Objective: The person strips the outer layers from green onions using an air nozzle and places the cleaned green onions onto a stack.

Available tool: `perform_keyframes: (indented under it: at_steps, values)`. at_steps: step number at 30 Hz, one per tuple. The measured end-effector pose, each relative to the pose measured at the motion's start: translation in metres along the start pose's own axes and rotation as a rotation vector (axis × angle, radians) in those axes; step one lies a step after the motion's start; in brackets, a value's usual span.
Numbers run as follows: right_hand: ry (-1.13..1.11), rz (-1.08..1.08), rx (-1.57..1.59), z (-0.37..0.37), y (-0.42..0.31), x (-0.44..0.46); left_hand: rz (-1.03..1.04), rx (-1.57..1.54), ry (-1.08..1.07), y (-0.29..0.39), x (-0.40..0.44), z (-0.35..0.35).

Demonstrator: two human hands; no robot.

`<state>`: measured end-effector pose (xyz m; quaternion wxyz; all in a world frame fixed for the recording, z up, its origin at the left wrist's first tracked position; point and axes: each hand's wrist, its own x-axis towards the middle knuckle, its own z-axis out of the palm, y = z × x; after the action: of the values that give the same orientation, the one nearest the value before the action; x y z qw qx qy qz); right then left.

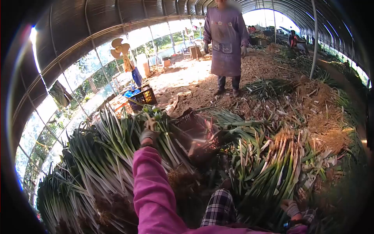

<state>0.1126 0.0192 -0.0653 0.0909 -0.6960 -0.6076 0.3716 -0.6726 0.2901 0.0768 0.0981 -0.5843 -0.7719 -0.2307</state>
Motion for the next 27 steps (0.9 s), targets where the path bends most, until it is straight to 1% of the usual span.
perform_keyframes:
  at_steps: [2, 3, 5, 7, 9, 11, 13, 14, 16, 17, 18, 19, 20, 21, 22, 23, 24, 25, 27]
  values:
    - [-0.097, 0.014, -0.016, 0.008, -0.006, 0.007, 0.043, -0.166, -0.01, 0.008, -0.023, 0.017]
    - [-0.105, 0.026, 0.0, 0.014, -0.007, 0.007, 0.04, -0.211, -0.098, 0.024, -0.041, 0.023]
    - [-0.113, 0.056, 0.028, 0.025, -0.003, 0.008, -0.015, -0.244, -0.416, 0.064, -0.08, 0.033]
    - [-0.155, 0.077, -0.001, 0.031, 0.006, 0.013, -0.026, -0.28, -0.662, 0.103, -0.117, 0.035]
    - [-0.207, 0.085, -0.061, 0.029, -0.001, 0.011, -0.013, -0.365, -0.76, 0.138, -0.141, 0.031]
    - [-0.202, 0.063, -0.083, 0.03, 0.001, 0.009, 0.166, -0.51, -0.603, 0.155, -0.153, 0.057]
    - [-0.169, 0.061, -0.063, 0.031, 0.003, 0.006, 0.251, -0.829, -0.499, 0.177, -0.164, 0.097]
    - [-0.146, 0.068, -0.069, 0.032, 0.004, 0.006, 0.244, -1.077, -0.473, 0.196, -0.171, 0.116]
    - [-0.104, 0.075, -0.01, 0.031, -0.006, -0.001, -0.055, -1.445, -0.665, 0.248, -0.189, 0.076]
    - [-0.088, 0.081, 0.02, 0.033, -0.011, -0.006, -0.366, -1.537, -0.883, 0.285, -0.206, 0.011]
    - [-0.043, 0.003, -0.025, 0.037, -0.012, -0.007, -0.318, -1.552, -0.889, 0.307, -0.214, 0.005]
    - [0.007, -0.07, 0.114, 0.041, -0.019, -0.011, -0.327, -1.537, -0.886, 0.334, -0.229, -0.025]
    - [0.06, -0.143, 0.253, 0.045, -0.034, -0.016, -0.325, -1.732, -0.997, 0.349, -0.247, -0.006]
    - [0.116, -0.219, 0.392, 0.049, -0.05, -0.019, -0.269, -1.703, -0.982, 0.37, -0.267, -0.016]
    - [0.12, -0.268, 0.521, 0.052, -0.069, -0.026, -0.111, -1.52, -0.89, 0.387, -0.29, 0.003]
    - [0.125, -0.317, 0.651, 0.055, -0.09, -0.034, -0.02, -1.491, -0.85, 0.401, -0.316, 0.016]
    - [0.135, -0.366, 0.78, 0.059, -0.103, -0.04, 0.092, -1.591, -0.647, 0.415, -0.348, 0.059]
    - [0.141, -0.428, 0.674, 0.074, -0.106, -0.041, -0.023, -1.568, -0.845, 0.423, -0.366, 0.053]
    - [0.102, -0.516, 0.535, 0.096, -0.098, -0.041, -0.051, -1.384, -1.0, 0.429, -0.411, 0.101]
